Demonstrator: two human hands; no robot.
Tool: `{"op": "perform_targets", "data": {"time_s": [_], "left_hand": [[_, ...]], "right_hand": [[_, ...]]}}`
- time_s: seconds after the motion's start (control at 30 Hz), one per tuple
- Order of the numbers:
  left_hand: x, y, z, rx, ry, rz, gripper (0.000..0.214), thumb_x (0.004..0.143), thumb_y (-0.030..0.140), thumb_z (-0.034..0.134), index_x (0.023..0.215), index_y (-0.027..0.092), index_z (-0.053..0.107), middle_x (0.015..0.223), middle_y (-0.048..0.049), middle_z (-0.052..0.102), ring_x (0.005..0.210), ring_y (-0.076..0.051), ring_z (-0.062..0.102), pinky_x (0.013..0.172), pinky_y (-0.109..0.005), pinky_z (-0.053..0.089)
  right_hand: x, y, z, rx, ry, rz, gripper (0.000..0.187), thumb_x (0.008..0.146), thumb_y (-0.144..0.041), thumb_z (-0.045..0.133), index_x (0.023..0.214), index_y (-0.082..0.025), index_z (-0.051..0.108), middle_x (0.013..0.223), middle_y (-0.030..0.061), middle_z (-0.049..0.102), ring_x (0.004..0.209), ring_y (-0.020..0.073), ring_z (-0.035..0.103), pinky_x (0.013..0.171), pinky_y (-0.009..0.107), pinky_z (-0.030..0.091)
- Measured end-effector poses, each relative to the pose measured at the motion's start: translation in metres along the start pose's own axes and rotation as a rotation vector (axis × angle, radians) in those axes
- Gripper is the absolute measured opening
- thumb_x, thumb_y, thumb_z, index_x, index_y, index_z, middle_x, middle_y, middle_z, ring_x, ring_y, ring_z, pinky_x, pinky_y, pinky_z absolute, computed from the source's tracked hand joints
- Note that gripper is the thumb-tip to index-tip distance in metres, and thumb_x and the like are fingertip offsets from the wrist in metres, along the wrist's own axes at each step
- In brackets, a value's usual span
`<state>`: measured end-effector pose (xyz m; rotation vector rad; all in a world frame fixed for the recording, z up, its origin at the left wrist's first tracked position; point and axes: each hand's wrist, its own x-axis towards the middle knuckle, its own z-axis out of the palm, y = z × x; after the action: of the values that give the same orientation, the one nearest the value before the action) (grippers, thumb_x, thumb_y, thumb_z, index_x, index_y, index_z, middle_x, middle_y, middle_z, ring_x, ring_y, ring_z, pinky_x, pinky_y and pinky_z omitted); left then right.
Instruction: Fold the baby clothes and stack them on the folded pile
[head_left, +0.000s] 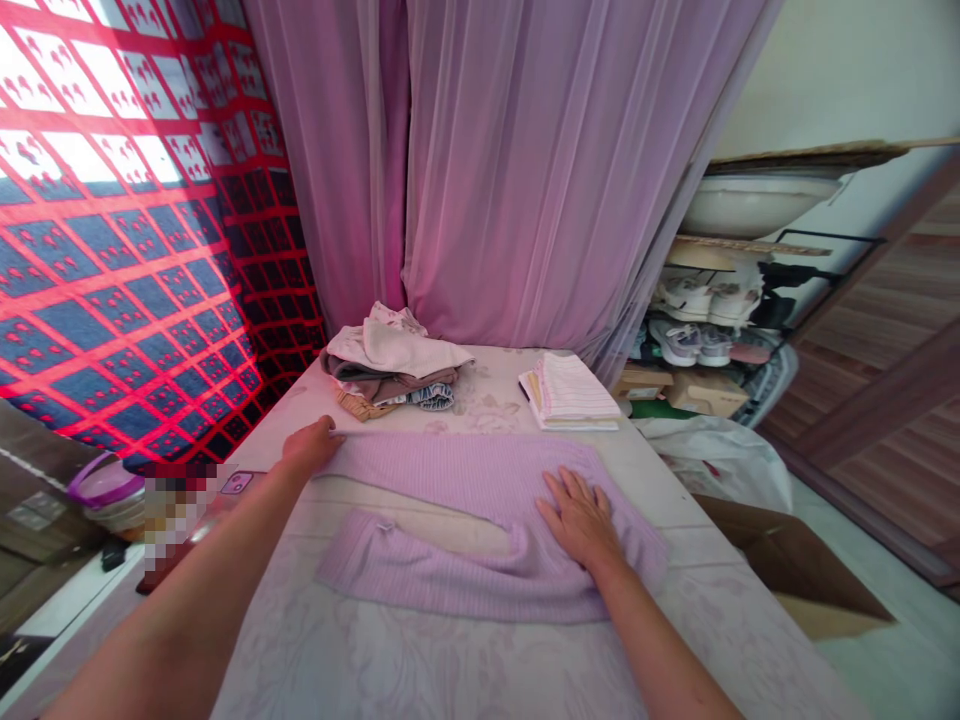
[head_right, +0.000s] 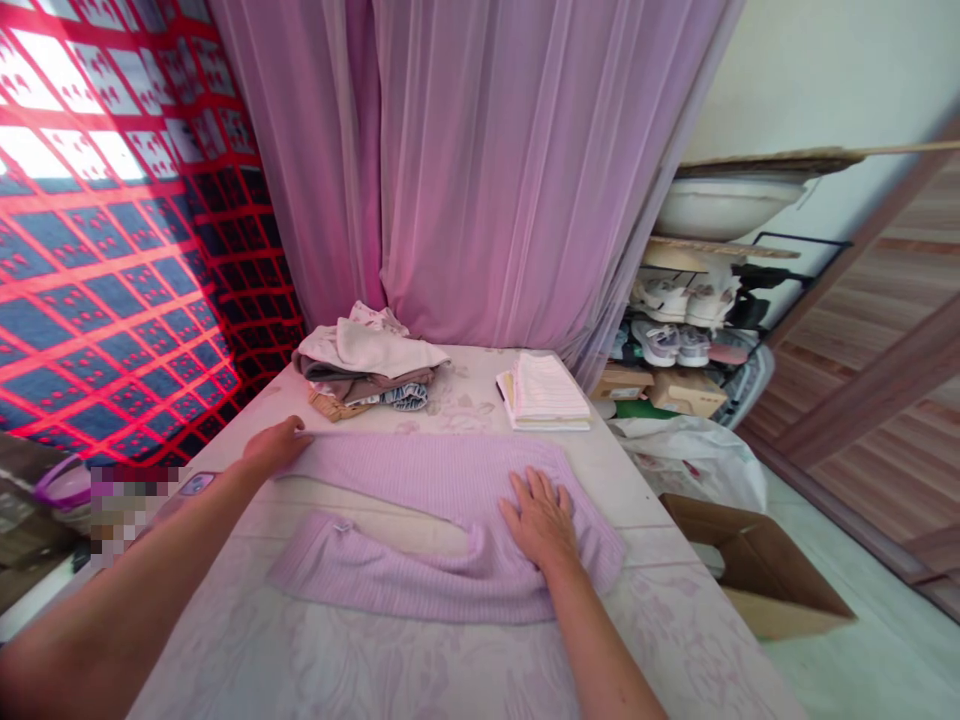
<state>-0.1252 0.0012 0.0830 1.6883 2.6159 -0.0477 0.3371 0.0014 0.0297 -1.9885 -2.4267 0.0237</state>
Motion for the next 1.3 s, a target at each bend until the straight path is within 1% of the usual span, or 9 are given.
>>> {"op": "perform_targets", "data": {"time_s": [0.13, 0.3, 0.4, 0.63, 0.9, 1.0, 1.1, 1.17, 1.3], "left_hand": [[-0.009, 0.028, 0.002, 0.016, 0.09, 0.097, 0.049, 0.089, 0.029, 0.037, 0.134, 0.013, 0.048, 0.133, -0.0206, 0.054, 0.12, -0.035, 0.053, 0.094, -0.048, 0.041], [-0.031, 0.091, 0.029, -0.024, 0.026, 0.49, 0.048, 0.092, 0.047, 0.039, 0.137, 0.032, 0.048, 0.151, 0.0013, 0.04, 0.138, -0.02, 0.034, 0.112, -0.035, 0.026], [-0.041, 0.111, 0.044, -0.073, -0.007, 0.568, 0.059, 0.094, 0.055, 0.031, 0.145, 0.026, 0.038, 0.155, -0.0063, 0.032, 0.143, -0.028, 0.026, 0.114, -0.048, 0.02], [-0.053, 0.096, 0.046, -0.054, 0.094, 0.47, 0.064, 0.093, 0.057, 0.03, 0.147, 0.023, 0.035, 0.156, -0.0087, 0.028, 0.144, -0.029, 0.022, 0.115, -0.052, 0.015], [-0.054, 0.086, 0.049, -0.027, 0.005, 0.394, 0.062, 0.093, 0.054, 0.03, 0.148, 0.024, 0.034, 0.156, -0.008, 0.028, 0.143, -0.031, 0.024, 0.111, -0.058, 0.02], [-0.053, 0.084, 0.048, -0.032, -0.009, 0.401, 0.061, 0.094, 0.05, 0.032, 0.148, 0.023, 0.034, 0.157, -0.0087, 0.027, 0.143, -0.031, 0.024, 0.11, -0.057, 0.022], [-0.053, 0.082, 0.049, -0.042, -0.01, 0.409, 0.059, 0.093, 0.048, 0.034, 0.147, 0.023, 0.036, 0.156, -0.0087, 0.029, 0.143, -0.031, 0.026, 0.111, -0.056, 0.023], [-0.054, 0.082, 0.049, -0.046, 0.001, 0.408, 0.058, 0.093, 0.048, 0.035, 0.146, 0.024, 0.037, 0.155, -0.0086, 0.03, 0.142, -0.031, 0.026, 0.111, -0.055, 0.023], [-0.056, 0.083, 0.044, -0.02, -0.017, 0.395, 0.059, 0.093, 0.047, 0.035, 0.147, 0.023, 0.035, 0.156, -0.0089, 0.029, 0.143, -0.03, 0.025, 0.112, -0.054, 0.022]], "right_hand": [[0.0, 0.0, 0.0, 0.006, -0.004, 0.004, 0.055, 0.095, -0.047, 0.032, 0.145, -0.025, 0.04, 0.155, 0.0093, 0.031, 0.142, 0.0254, 0.025, 0.112, 0.051, 0.015], [0.0, 0.0, 0.0, 0.007, -0.006, 0.002, 0.055, 0.095, -0.048, 0.032, 0.145, -0.025, 0.039, 0.155, 0.0091, 0.03, 0.142, 0.0252, 0.024, 0.113, 0.051, 0.014], [0.0, 0.0, 0.0, 0.008, -0.002, 0.002, 0.055, 0.094, -0.047, 0.033, 0.145, -0.025, 0.039, 0.155, 0.0088, 0.031, 0.142, 0.0249, 0.024, 0.113, 0.051, 0.015], [0.001, 0.0, -0.001, 0.018, -0.017, 0.005, 0.056, 0.094, -0.047, 0.032, 0.145, -0.025, 0.039, 0.155, 0.0094, 0.03, 0.142, 0.0255, 0.024, 0.113, 0.051, 0.014], [0.003, 0.001, -0.008, 0.123, -0.057, -0.002, 0.056, 0.094, -0.047, 0.035, 0.145, -0.025, 0.039, 0.156, 0.009, 0.028, 0.144, 0.0238, 0.019, 0.114, 0.051, 0.01], [0.004, 0.017, -0.013, 0.244, -0.011, -0.039, 0.054, 0.092, -0.039, 0.037, 0.143, -0.02, 0.042, 0.153, 0.0106, 0.034, 0.141, 0.0213, 0.028, 0.114, 0.044, 0.02], [-0.002, 0.045, -0.014, 0.338, 0.176, -0.048, 0.052, 0.092, -0.034, 0.036, 0.139, -0.016, 0.048, 0.146, 0.0109, 0.045, 0.134, 0.0196, 0.04, 0.11, 0.036, 0.032], [-0.011, 0.063, -0.012, 0.324, 0.268, 0.02, 0.05, 0.092, -0.033, 0.035, 0.136, -0.017, 0.052, 0.142, 0.0099, 0.05, 0.131, 0.0208, 0.043, 0.109, 0.037, 0.034], [-0.033, 0.083, 0.0, 0.191, 0.192, 0.238, 0.048, 0.093, -0.036, 0.035, 0.136, -0.021, 0.051, 0.145, 0.009, 0.047, 0.135, 0.0256, 0.037, 0.11, 0.048, 0.028]]}}
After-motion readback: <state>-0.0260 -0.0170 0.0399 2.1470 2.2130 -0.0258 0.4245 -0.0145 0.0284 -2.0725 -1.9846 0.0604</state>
